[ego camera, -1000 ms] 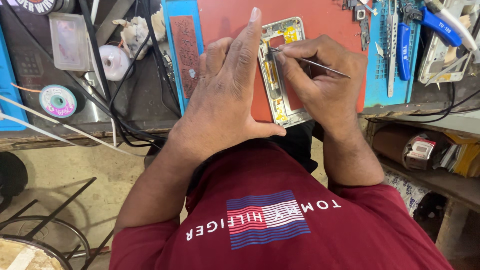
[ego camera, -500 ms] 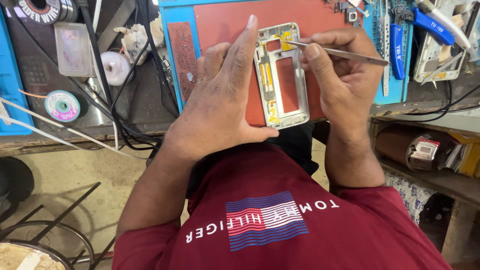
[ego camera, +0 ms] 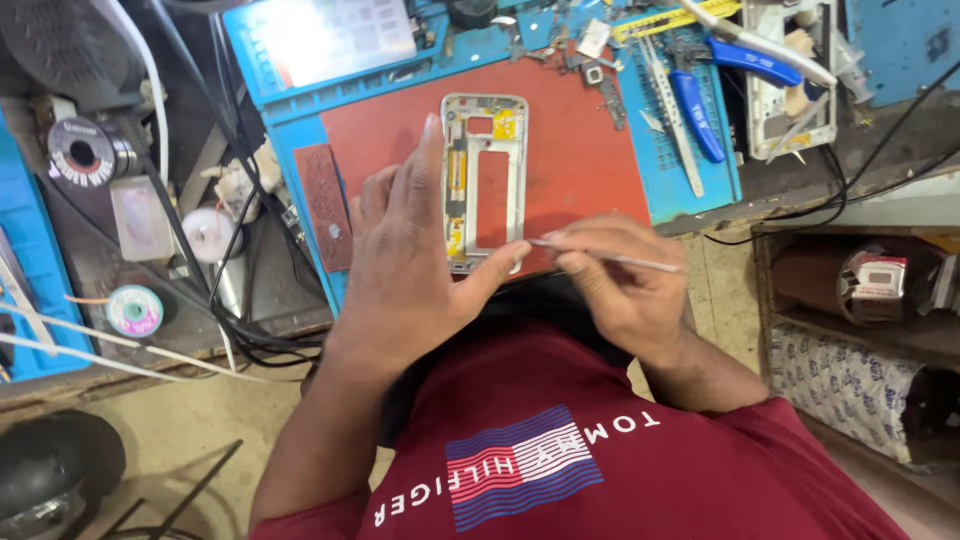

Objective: The person uses tweezers to remove small components and adhesive residue from a disassembled smartphone frame. They repeatedly scrape and lift parts from the interior of the frame while holding it steady with the other hand.

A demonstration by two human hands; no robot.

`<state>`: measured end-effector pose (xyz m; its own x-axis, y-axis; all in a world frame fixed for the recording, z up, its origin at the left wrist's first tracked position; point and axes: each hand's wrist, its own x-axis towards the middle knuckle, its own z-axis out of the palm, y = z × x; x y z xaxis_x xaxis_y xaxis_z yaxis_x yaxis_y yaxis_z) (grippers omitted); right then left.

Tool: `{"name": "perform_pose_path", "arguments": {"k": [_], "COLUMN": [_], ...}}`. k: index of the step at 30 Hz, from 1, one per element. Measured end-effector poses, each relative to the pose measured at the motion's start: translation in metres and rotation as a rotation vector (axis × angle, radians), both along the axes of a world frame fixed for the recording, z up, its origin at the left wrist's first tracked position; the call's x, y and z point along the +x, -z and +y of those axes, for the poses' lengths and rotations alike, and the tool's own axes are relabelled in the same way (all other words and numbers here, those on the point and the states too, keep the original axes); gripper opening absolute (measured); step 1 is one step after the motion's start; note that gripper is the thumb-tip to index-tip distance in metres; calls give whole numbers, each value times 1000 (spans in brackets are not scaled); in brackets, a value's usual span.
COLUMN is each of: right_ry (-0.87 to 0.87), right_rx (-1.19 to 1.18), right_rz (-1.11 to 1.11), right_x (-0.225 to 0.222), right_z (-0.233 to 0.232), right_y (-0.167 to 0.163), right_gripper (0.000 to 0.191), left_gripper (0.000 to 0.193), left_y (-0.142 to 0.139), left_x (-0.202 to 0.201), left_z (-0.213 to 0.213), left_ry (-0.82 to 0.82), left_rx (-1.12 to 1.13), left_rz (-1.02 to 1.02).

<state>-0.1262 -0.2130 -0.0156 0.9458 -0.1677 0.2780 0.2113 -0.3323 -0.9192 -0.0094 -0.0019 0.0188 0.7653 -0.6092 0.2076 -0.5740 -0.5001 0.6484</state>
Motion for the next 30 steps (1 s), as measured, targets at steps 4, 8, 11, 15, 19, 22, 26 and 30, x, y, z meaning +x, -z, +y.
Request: {"name": "perform_pose_path", "arguments": {"k": [4,8,11,15,19,22,26,30], "right_ry": [143,106,-23,-289,-314,-117,6,72], "right_rx": [114,237,391,796,710,563,-37,-410], "right_rz": [-56,-65,-34,74,160,235,94,79], "right_x": [-1,2,3,-2,0,4,5,19], "right_z": [-18,-31,-33,-39,-47,-45,-43,-38], "right_y": [7,9,5,-5,-2,4,-10,-26], "right_gripper": [11,14,23,42,43,33,28,28], "left_gripper": [113,112,106,102,101,100,101,103], "left_y": [7,10,7,0,-5,-6,-3,0], "left_x": [-1,4,9,21,34,37,33,29], "left_z": [-20,-30,-29,-15,-2,2,3,9], "left_ry": [-73,-83,-23,92,257,313,268,188], "left_rx": [60,95,74,71,97,67,75,113], "left_rz": [-129,-137,-92,-24,1,1,-66,-96]}}
